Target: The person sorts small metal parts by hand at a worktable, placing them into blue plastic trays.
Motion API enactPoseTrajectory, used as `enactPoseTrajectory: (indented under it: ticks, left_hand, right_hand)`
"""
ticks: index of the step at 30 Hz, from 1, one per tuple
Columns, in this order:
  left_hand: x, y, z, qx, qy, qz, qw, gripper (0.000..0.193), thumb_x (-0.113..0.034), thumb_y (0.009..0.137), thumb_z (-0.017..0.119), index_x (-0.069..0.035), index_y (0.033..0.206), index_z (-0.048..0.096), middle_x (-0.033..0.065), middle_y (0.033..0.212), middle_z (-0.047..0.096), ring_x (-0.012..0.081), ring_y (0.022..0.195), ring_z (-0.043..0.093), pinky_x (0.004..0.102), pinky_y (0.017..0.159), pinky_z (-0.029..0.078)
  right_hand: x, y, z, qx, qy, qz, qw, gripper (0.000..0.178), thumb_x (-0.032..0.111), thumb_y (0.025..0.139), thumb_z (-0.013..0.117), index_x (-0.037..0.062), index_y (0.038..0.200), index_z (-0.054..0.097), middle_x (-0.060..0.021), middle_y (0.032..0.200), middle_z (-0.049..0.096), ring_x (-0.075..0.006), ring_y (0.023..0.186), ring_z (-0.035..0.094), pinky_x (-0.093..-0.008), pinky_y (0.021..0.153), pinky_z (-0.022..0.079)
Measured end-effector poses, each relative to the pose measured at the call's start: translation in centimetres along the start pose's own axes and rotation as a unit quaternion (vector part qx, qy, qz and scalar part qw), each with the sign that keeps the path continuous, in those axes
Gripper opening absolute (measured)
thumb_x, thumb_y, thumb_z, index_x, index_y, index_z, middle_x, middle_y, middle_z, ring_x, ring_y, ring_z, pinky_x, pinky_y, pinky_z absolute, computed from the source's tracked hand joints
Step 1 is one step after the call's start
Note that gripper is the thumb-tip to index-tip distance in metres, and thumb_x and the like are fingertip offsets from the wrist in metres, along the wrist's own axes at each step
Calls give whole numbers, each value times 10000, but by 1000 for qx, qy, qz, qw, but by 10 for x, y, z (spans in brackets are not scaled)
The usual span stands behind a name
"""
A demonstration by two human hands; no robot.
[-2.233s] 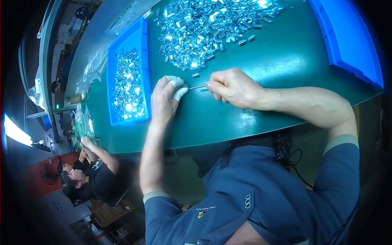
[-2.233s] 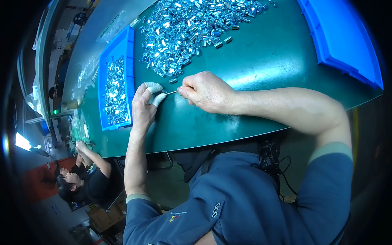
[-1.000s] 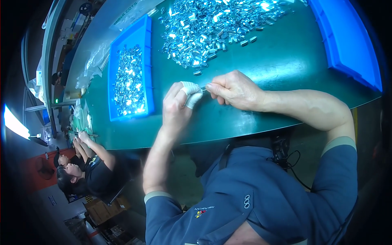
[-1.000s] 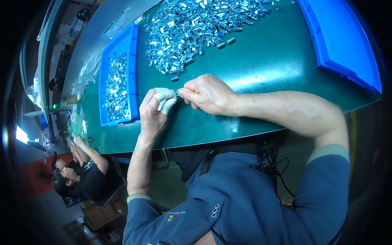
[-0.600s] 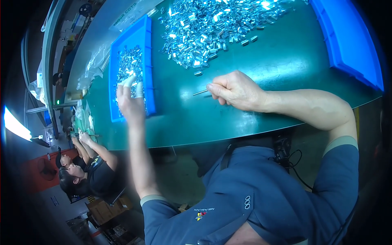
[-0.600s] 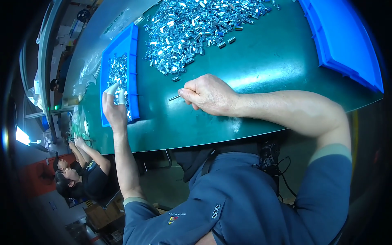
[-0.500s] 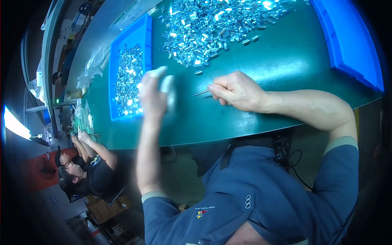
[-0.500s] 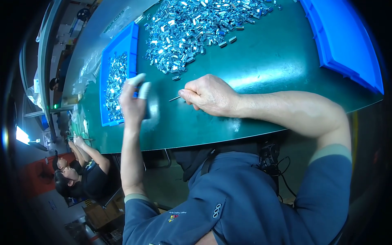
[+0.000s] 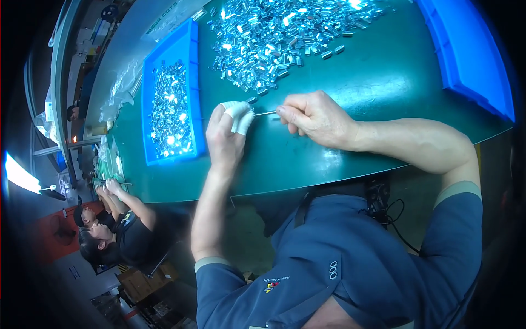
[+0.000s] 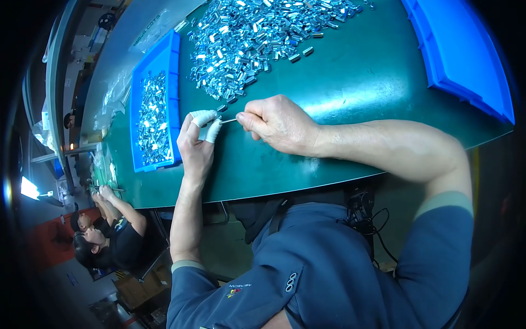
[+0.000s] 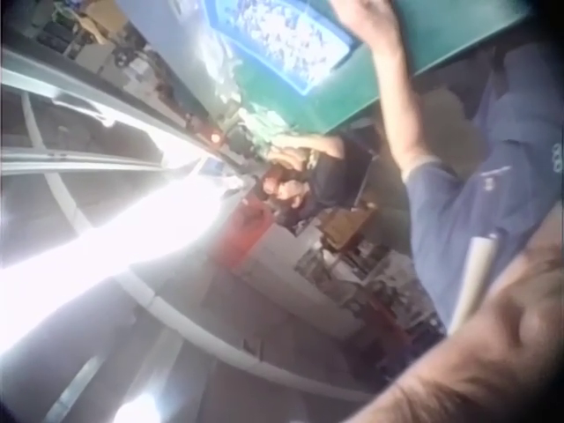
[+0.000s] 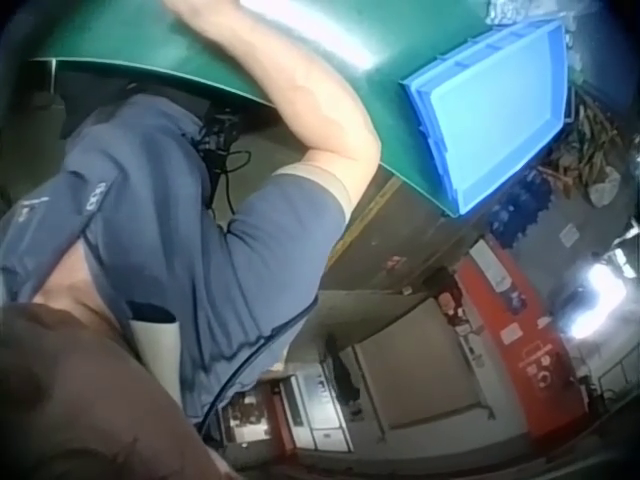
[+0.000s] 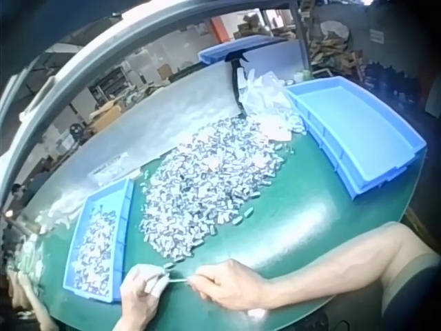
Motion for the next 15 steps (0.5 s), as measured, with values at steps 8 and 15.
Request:
enactPoseTrajectory:
  ticks: [8,15]
  left_hand:
    - [-21,-8,-3,53,-10,48,997,229,-28,857,820,-20,1062,720,128,980,719,284,886,698,363,767,565]
    - [-29,-5,-2,63,19,76,995,226,-21,834,826,-15,1038,729,129,956,721,289,866,693,370,746,562]
  right_hand:
    - [-6,0,3,2,-61,-37,997,347,277,1090,573,14,904,702,-41,714,686,-100,631,633,-277,583,505]
    - [0,0,0,35,-41,24,998,358,285,1087,574,10,896,702,-53,721,697,-118,615,645,-298,575,522]
Point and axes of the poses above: each hand's wrist, its own y-axis towards the middle knuckle, its own z-axis out of the palm, x = y × z, the point moved 3 cm from there along y, towards the middle knuckle
